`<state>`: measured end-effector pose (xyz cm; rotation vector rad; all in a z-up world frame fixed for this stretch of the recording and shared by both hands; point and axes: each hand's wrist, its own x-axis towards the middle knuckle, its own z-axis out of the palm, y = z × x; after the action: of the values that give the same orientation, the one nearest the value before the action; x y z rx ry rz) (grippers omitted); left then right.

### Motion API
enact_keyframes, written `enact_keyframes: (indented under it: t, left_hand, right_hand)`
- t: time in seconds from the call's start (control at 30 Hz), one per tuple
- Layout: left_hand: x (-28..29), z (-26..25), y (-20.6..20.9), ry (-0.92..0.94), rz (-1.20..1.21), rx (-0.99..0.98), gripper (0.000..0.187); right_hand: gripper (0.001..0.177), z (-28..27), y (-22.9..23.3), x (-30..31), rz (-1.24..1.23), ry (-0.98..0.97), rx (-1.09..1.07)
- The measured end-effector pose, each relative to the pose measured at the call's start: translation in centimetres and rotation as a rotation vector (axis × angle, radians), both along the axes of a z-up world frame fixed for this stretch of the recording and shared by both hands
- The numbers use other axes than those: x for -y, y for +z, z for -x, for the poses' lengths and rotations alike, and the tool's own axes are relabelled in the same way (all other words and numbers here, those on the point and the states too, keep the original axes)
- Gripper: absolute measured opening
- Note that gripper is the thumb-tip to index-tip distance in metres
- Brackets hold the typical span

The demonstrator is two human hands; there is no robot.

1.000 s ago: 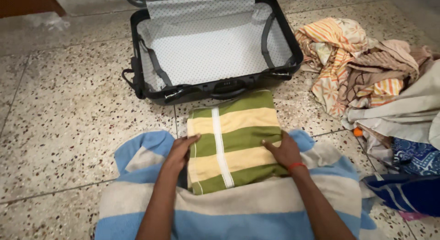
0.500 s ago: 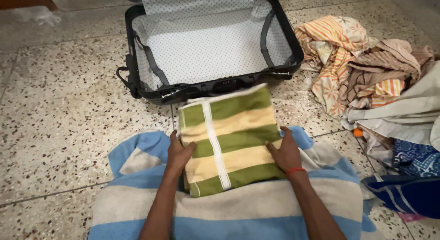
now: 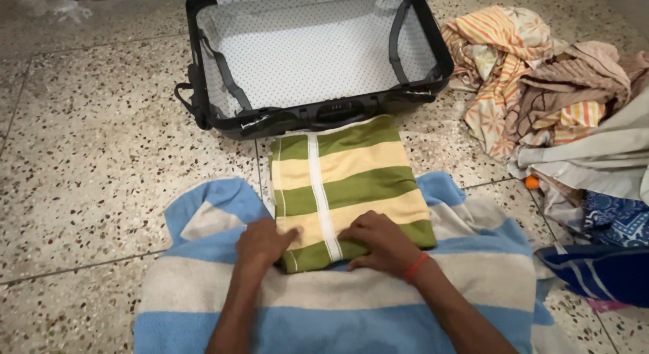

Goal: The person folds a green and yellow striped cloth by hand on a larger blue and white towel and then places it into an open suitcase.

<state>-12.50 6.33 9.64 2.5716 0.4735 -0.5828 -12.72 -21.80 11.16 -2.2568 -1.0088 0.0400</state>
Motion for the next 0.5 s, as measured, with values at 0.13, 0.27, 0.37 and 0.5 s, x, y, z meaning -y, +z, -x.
enact_keyframes:
  t: [0.13,0.27,0.37,0.5]
  left_hand:
    - [-1.4,-0.5,-1.5,-0.130,0.055,-0.095,0.059]
    - [-1.0,-1.1,-3.5,0.057,0.232,0.467,0.041]
    - [0.0,-1.2,-2.4,0.130,0.294,0.815,0.041]
    - [0.6,-0.6,-0.5,0.040,0.388,0.556,0.046]
  right_hand:
    - [0.036,-0.1,-0.9,-1.2,0.077,0.038,0.244]
    - [0.026,-0.2,-2.2,-1.0,-0.013,-0.214,0.117]
    - [0.027,-0.3,-2.4,-1.0,-0.012,-0.401,0.029]
    - [0.031,-0.6,-2.4,-1.1,0.003,-0.498,-0.012]
